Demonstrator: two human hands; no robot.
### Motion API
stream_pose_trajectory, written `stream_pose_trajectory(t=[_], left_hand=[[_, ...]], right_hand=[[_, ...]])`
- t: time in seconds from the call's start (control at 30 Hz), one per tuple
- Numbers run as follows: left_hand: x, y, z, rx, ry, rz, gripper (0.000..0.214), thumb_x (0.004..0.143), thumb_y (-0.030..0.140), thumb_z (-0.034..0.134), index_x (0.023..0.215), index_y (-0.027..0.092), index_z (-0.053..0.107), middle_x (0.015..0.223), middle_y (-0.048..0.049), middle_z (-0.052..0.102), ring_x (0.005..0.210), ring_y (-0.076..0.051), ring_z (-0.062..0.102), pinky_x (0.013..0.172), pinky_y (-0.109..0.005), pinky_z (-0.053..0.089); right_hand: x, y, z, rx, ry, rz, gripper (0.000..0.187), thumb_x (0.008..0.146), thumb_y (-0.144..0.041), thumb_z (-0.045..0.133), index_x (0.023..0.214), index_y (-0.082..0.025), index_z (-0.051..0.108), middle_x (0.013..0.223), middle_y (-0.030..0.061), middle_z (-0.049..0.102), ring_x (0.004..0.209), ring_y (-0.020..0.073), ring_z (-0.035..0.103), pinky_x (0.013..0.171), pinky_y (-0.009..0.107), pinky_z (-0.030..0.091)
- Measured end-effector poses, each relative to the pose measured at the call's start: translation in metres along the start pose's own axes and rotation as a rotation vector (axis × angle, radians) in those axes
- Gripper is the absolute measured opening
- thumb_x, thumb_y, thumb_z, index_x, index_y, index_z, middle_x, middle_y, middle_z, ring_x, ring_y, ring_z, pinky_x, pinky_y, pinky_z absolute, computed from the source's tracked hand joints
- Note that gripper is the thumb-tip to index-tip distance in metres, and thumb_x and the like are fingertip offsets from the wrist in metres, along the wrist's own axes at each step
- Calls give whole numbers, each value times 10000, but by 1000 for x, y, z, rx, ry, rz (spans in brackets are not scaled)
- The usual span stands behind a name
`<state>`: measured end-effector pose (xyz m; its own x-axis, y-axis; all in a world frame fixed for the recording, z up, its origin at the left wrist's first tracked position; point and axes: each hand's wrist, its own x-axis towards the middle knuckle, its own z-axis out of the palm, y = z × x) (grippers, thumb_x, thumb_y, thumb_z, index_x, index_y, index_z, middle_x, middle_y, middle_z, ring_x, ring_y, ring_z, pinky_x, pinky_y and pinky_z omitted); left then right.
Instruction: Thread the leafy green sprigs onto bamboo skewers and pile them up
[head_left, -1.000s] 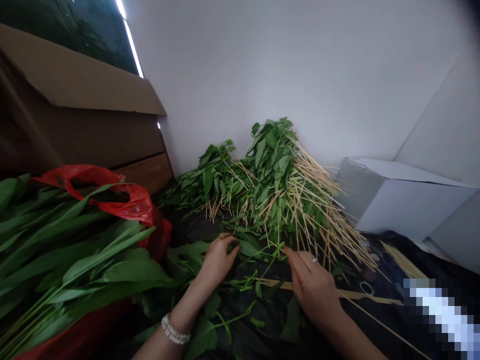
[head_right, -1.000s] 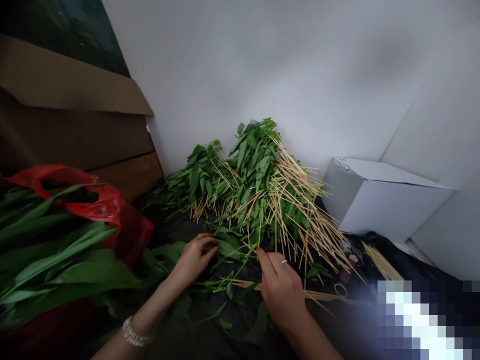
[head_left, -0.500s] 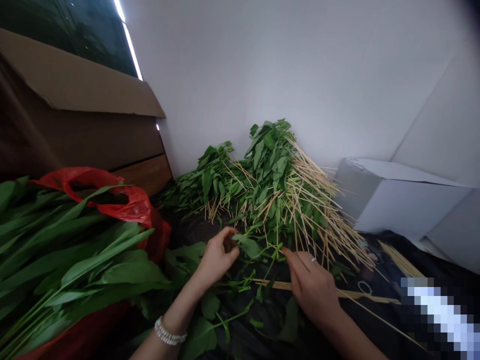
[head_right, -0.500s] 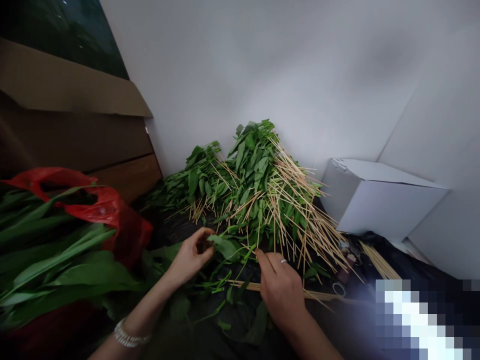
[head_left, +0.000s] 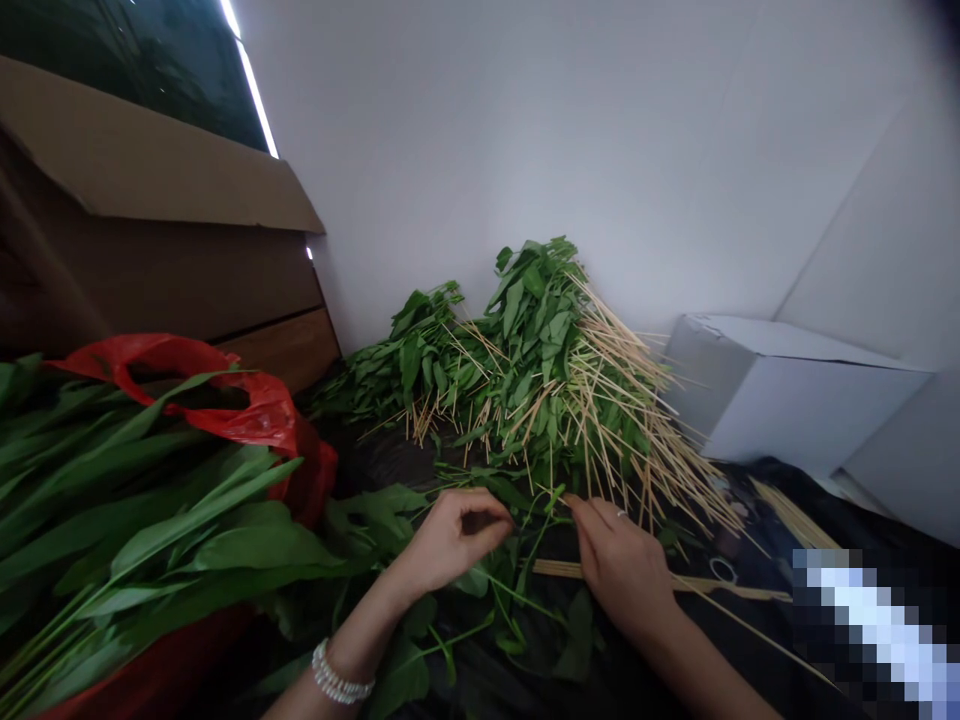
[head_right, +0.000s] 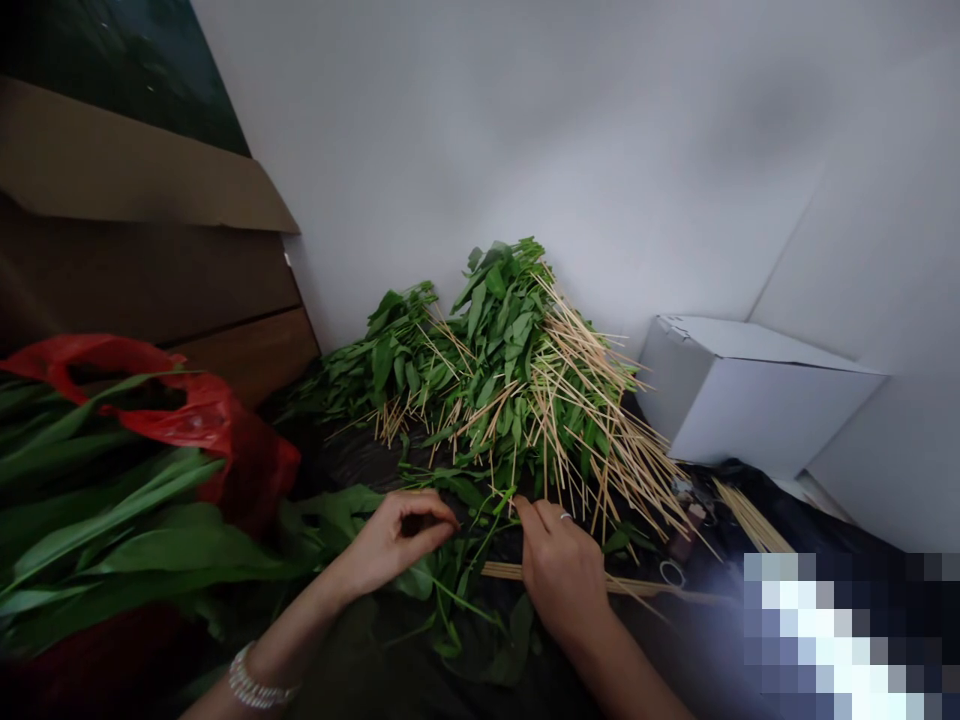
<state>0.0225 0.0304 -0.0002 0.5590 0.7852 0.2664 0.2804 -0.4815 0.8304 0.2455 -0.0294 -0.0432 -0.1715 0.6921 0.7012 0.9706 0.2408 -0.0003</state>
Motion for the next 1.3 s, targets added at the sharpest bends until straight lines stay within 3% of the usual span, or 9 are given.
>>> stream_pose_trajectory(t=[0.1, 0.4, 0.57, 0.73, 0.83, 0.93, 1.0, 1.13, 1.3], left_hand=[[-4, 3, 11, 69, -92, 65, 122, 802, 270, 680, 789, 166, 742, 713, -16, 635, 628, -129, 545, 575, -222, 372], [-15, 3, 32, 387, -350, 222, 294, 742, 337, 772, 1022, 265, 719, 903, -15, 711, 855, -203, 652, 749, -258, 422], [-20, 5, 43, 478, -389, 317, 172, 855, 261, 645, 1015, 268, 709, 885, -27, 698, 856, -197, 629, 750, -265, 414], [-15, 12, 35, 261, -216, 263, 146, 885, 267, 606, 946, 239, 736, 830, -32, 667, 799, -166, 609, 727, -248, 421], [-6, 12, 15, 10, 37, 158, 138, 827, 313, 684, 855, 197, 753, 765, -38, 654, 726, -160, 601, 670, -245, 435], [1, 8, -4, -122, 318, 117, 147, 776, 323, 724, 786, 179, 750, 867, -69, 681, 843, -197, 620, 782, -279, 458], [4, 4, -10, -210, 433, 54, 170, 764, 344, 726, 798, 177, 737, 931, -75, 704, 915, -219, 626, 851, -306, 456], [6, -3, -3, -493, 400, -162, 313, 727, 412, 749, 909, 161, 709, 792, -52, 742, 792, -198, 667, 795, -300, 482], [5, -7, 10, -662, 274, -279, 376, 685, 414, 793, 931, 137, 731, 770, -66, 759, 760, -175, 672, 780, -276, 480]], right_hand=[[0, 1, 1, -4, -27, 19, 302, 914, -107, 411, 1123, -161, 622, 842, 43, 648, 773, 189, 637, 655, 278, 445], [1, 0, 1, -16, -24, 10, 294, 909, -103, 404, 1084, -164, 633, 799, 36, 638, 732, 175, 625, 628, 269, 436], [1, -1, 1, -15, -27, 8, 301, 908, -102, 402, 1089, -171, 633, 788, 34, 635, 708, 172, 625, 609, 266, 447], [0, 2, 4, 37, 7, 33, 313, 915, -106, 388, 1139, -147, 603, 849, 67, 654, 785, 183, 637, 675, 270, 494], [0, 3, 4, 75, 41, 44, 323, 926, -110, 371, 1167, -130, 586, 882, 88, 659, 819, 197, 631, 731, 297, 510], [1, 2, 0, 104, 79, 3, 340, 925, -89, 368, 1183, -108, 588, 884, 93, 657, 825, 193, 626, 749, 293, 503], [2, 0, -3, 87, 105, -46, 355, 921, -73, 377, 1197, -113, 597, 857, 75, 652, 786, 173, 625, 713, 269, 486], [2, -6, -9, 34, 141, -149, 403, 903, -38, 392, 1235, -131, 602, 761, 31, 628, 637, 128, 586, 588, 248, 417], [1, -13, -13, 65, 139, -202, 407, 904, -36, 388, 1238, -126, 602, 743, 29, 625, 605, 120, 554, 583, 260, 389]])
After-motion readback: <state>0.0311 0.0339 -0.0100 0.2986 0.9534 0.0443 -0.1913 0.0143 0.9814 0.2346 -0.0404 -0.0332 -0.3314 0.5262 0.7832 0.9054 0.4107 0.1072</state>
